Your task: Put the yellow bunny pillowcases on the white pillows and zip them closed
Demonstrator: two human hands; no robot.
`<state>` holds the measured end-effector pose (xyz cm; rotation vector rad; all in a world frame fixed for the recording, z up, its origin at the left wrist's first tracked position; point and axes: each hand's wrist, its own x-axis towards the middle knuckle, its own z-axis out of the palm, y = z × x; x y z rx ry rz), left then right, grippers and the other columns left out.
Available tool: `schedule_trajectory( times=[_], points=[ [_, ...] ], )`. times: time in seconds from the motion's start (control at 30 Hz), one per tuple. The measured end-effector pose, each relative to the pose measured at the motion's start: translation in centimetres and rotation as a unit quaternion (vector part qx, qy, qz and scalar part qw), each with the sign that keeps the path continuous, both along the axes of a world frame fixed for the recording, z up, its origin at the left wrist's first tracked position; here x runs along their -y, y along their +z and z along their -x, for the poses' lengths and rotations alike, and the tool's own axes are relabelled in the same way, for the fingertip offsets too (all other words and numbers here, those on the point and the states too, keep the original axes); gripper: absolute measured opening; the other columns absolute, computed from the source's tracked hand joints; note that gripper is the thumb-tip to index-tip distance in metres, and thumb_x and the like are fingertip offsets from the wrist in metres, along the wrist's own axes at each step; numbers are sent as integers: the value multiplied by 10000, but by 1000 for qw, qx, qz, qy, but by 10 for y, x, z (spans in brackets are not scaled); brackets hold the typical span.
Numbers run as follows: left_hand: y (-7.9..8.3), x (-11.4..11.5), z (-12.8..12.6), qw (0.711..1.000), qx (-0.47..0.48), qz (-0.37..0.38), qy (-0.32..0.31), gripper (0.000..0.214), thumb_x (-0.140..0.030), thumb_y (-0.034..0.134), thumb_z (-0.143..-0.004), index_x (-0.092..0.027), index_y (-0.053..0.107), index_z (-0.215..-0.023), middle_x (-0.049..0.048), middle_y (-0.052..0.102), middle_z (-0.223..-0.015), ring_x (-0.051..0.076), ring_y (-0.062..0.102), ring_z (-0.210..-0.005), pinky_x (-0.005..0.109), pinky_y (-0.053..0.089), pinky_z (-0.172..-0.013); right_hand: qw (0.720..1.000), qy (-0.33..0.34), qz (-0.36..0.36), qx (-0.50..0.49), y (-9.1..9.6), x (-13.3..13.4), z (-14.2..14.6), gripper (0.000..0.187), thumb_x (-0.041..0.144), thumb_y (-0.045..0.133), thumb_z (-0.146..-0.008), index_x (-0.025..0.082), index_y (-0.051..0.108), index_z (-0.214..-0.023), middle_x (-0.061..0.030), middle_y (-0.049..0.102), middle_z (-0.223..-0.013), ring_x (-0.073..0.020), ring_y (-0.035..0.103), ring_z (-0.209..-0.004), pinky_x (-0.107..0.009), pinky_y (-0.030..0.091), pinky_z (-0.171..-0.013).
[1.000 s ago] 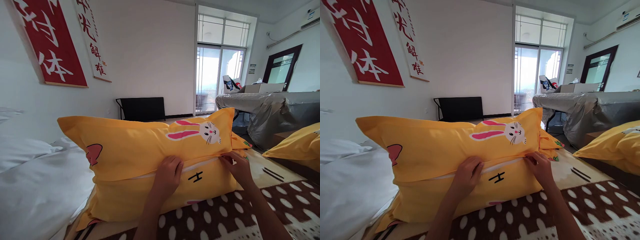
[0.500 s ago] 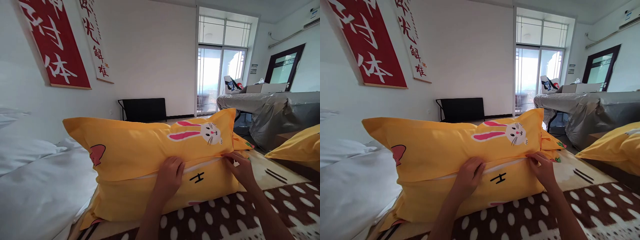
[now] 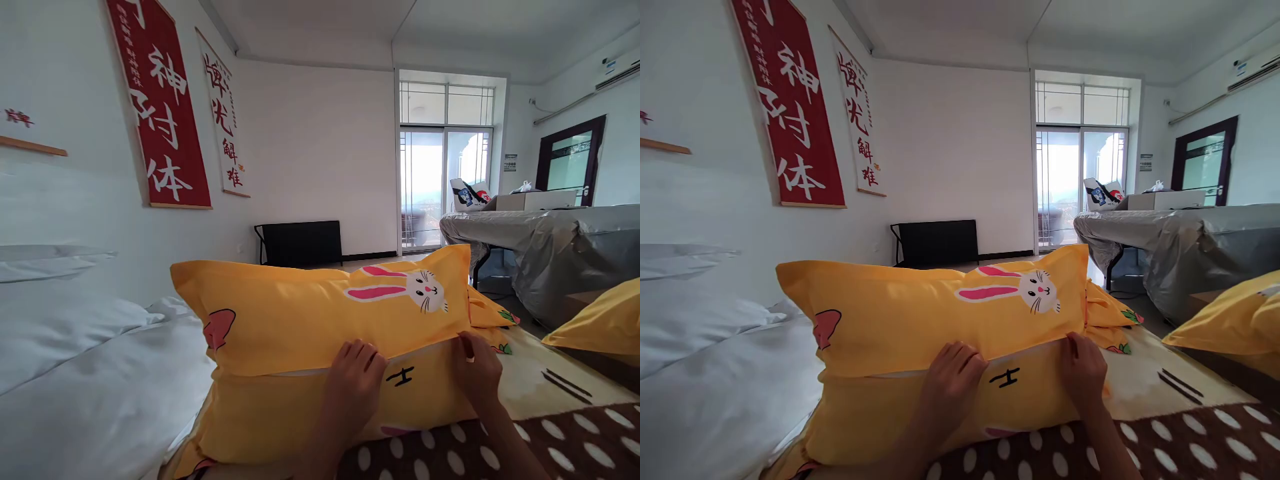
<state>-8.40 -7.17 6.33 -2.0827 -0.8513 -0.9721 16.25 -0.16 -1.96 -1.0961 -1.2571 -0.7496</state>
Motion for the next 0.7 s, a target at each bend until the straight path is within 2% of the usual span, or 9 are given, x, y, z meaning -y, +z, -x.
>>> schedule_trajectory(
  times=[0.07,0.13,0.2,0.3,0.37,0.43,0.5,0.6,0.7],
  points=[
    [-3,0,6,999,-37,-28,12,188,-37,430,-844,-172,517,-746,38,561,-720,172,457,-674,314,354,-653,1000,-4,-20,1,-5,0,-1,83,232,497,-863,181,552,-829,-34,598,-633,-155,554,-571,-279,432,-584],
    [-5,-2,28,994,-91,-52,24,175,-51,416,-856,-164,549,-836,54,602,-797,184,492,-723,330,376,-702,1000,4,-21,1,-12,-2,2,67,223,491,-862,190,535,-825,-38,594,-634,-171,566,-588,-290,440,-583],
    [-4,-5,67,987,-137,-60,58,211,-58,393,-857,-167,565,-913,70,626,-881,197,527,-786,343,388,-759,1000,14,-11,-6,-17,-5,5,77,229,475,-871,192,530,-831,-54,610,-666,-188,583,-611,-307,453,-591],
    [2,-13,143,974,-123,-43,188,193,-122,413,-852,-196,587,-893,74,635,-865,226,557,-787,355,399,-739,999,41,-13,-22,-19,-8,13,89,250,470,-878,197,530,-838,-55,613,-669,-198,594,-604,-326,469,-583],
    [8,-21,187,960,-88,12,265,218,-158,387,-858,-208,599,-839,72,634,-818,244,571,-767,363,404,-686,996,76,-18,-38,-17,-8,20,72,259,477,-874,222,529,-839,-46,614,-667,-206,601,-593,-338,480,-561],
    [10,-30,214,952,-63,86,288,262,-129,359,-834,-215,606,-815,65,649,-823,240,591,-763,352,417,-659,991,122,-15,-52,-17,-7,29,52,266,484,-866,270,532,-845,-39,620,-677,-222,611,-588,-354,493,-536],
    [10,-38,222,950,-47,127,282,306,-69,358,-776,-225,616,-830,48,674,-845,215,616,-751,327,437,-656,986,158,-16,-56,-18,-6,37,61,277,495,-855,320,535,-841,-25,617,-660,-234,608,-560,-364,497,-497],
    [17,-43,213,951,-25,104,291,312,-67,339,-777,-216,613,-794,57,686,-791,213,635,-730,324,444,-651,987,149,-32,-47,-15,-7,36,84,278,490,-856,342,542,-840,-9,623,-649,-231,611,-544,-359,504,-490],
    [45,-32,206,947,-22,63,314,330,-143,287,-850,-192,594,-737,112,671,-769,252,623,-759,368,414,-684,996,91,-18,-18,7,-3,23,111,275,460,-884,300,562,-849,-26,658,-710,-216,639,-615,-327,496,-551]
  ],
)
